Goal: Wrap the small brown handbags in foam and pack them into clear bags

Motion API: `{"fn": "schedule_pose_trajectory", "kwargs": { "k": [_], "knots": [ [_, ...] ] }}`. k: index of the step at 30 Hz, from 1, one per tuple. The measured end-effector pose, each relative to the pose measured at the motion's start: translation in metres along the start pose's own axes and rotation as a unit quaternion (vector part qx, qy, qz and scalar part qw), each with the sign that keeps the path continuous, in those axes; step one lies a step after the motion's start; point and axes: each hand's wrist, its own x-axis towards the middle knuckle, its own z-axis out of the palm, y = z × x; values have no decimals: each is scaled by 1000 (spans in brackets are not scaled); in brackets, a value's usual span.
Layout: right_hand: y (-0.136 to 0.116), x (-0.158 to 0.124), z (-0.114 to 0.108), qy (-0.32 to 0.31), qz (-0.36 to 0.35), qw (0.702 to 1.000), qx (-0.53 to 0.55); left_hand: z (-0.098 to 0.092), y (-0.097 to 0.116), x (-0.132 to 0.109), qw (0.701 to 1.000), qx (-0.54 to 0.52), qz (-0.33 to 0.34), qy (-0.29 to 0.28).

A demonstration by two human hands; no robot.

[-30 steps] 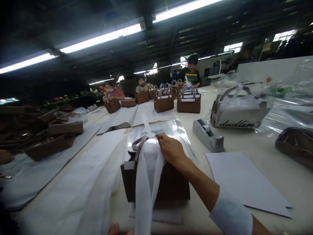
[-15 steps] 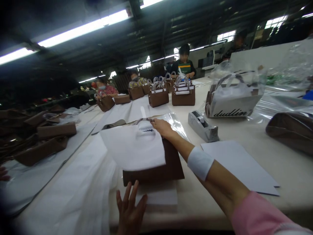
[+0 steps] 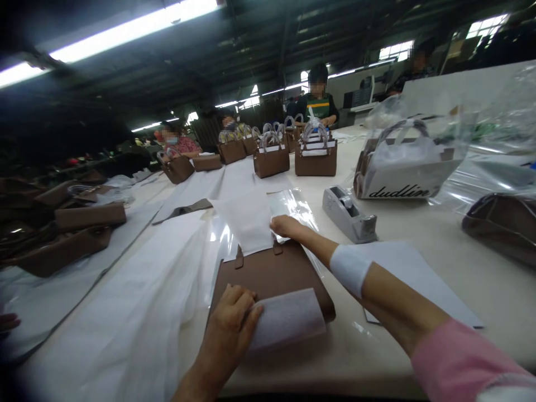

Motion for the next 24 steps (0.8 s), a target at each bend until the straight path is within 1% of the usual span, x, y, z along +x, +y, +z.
{"fn": "schedule_pose_trajectory", "kwargs": {
  "k": [1,2,3,4,5,6,7,8,9,10,11,12,13,14,15,16,17,18,19,20,21,22,23,24],
  "knots": [
    [1,-13,-7,23,-22,999,-29,0,0,1,1000,-5,-11,-6],
    [3,-30,-12,32,-67,996,-54,0,0,0,1000,-11,-19,-9],
    [7,-51,-16,26,-146,986,-81,0,1,-1,1000,-16,-26,-10],
    [14,-73,-18,6,-249,961,-118,0,1,-3,999,-21,-30,-13],
    [22,-95,-17,-29,-374,912,-165,-1,2,-4,999,-27,-32,-18],
    [30,-115,-14,-54,-478,855,-194,-3,1,-4,999,-35,-29,-25],
    [39,-132,-11,-48,-507,829,-230,-7,0,0,998,-43,-23,-25],
    [45,-143,-7,-44,-528,809,-252,-14,-1,7,999,-46,-9,-8],
    [51,-150,-3,-35,-531,803,-268,-23,-3,20,999,-36,9,28],
    [54,-152,0,-32,-526,803,-278,-35,-6,38,996,-17,27,77],
    [55,-152,1,-36,-522,805,-281,-48,-8,62,987,19,53,150],
    [55,-150,1,-49,-518,806,-283,-61,-9,91,977,78,56,192],
    [55,-146,0,-62,-514,807,-283,-73,-10,121,969,124,55,205],
    [55,-143,-2,-75,-509,810,-283,-82,-10,151,971,152,48,175],
    [56,-141,-3,-83,-500,814,-283,-89,-8,178,980,165,45,103],
    [57,-140,-4,-85,-492,820,-281,-91,-6,199,985,165,58,9],
    [59,-139,-5,-83,-488,824,-277,-90,-3,212,984,157,71,-43],
    [61,-139,-5,-79,-485,828,-271,-85,2,216,981,146,88,-91],
    [63,-139,-4,-73,-484,831,-265,-77,7,212,977,133,115,-120],
    [66,-140,-4,-69,-483,834,-258,-67,12,199,973,119,150,-131],
    [68,-140,-4,-66,-484,836,-252,-54,17,179,967,108,182,-142],
    [71,-140,-3,-63,-482,838,-246,-41,21,155,955,89,249,-137],
    [73,-139,-3,-59,-480,842,-239,-27,24,130,946,76,297,-107],
    [75,-138,-3,-52,-479,845,-234,-14,26,105,940,70,328,-60]
  ]
}}
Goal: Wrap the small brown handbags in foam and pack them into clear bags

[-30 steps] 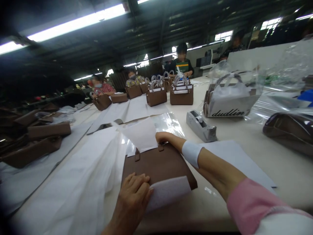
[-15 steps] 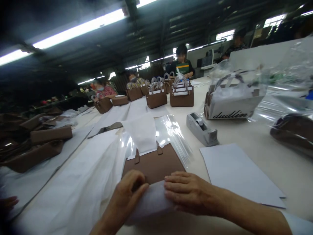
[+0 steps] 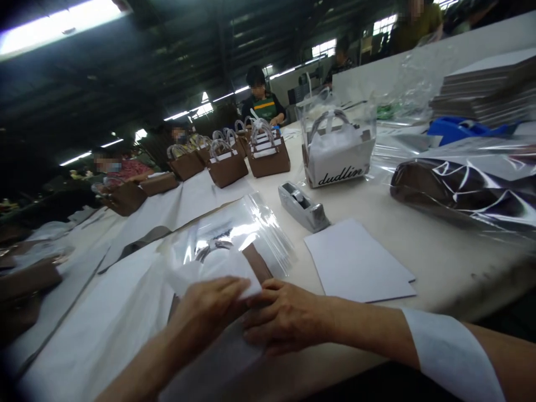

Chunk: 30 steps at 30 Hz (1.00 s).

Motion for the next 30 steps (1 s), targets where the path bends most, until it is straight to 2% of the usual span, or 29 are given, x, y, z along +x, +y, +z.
{"fn": "schedule_pose_trajectory", "kwargs": {
  "k": [1,4,7,11,13,17,21,25,30],
  "knots": [
    [2,-1,2,8,5,1000,1,13,16,-15,998,21,3,57],
    [5,-3,8,41,15,999,-11,42,43,-45,988,59,-55,129],
    [3,-9,17,99,36,993,-47,54,49,-50,981,75,-102,151],
    [-8,-18,29,216,81,968,-95,57,50,-47,977,114,-102,149],
    [-12,-20,33,250,107,956,-112,57,50,-46,976,130,-100,144],
    [-14,-19,33,233,170,948,-138,53,49,-42,975,141,-110,133],
    [-15,-15,30,218,213,943,-136,51,51,-33,968,136,-125,172],
    [-15,-16,31,214,232,942,-115,58,55,-32,966,164,-85,182],
    [-11,-19,36,223,263,936,-71,61,58,-46,971,186,-56,138]
  ]
}}
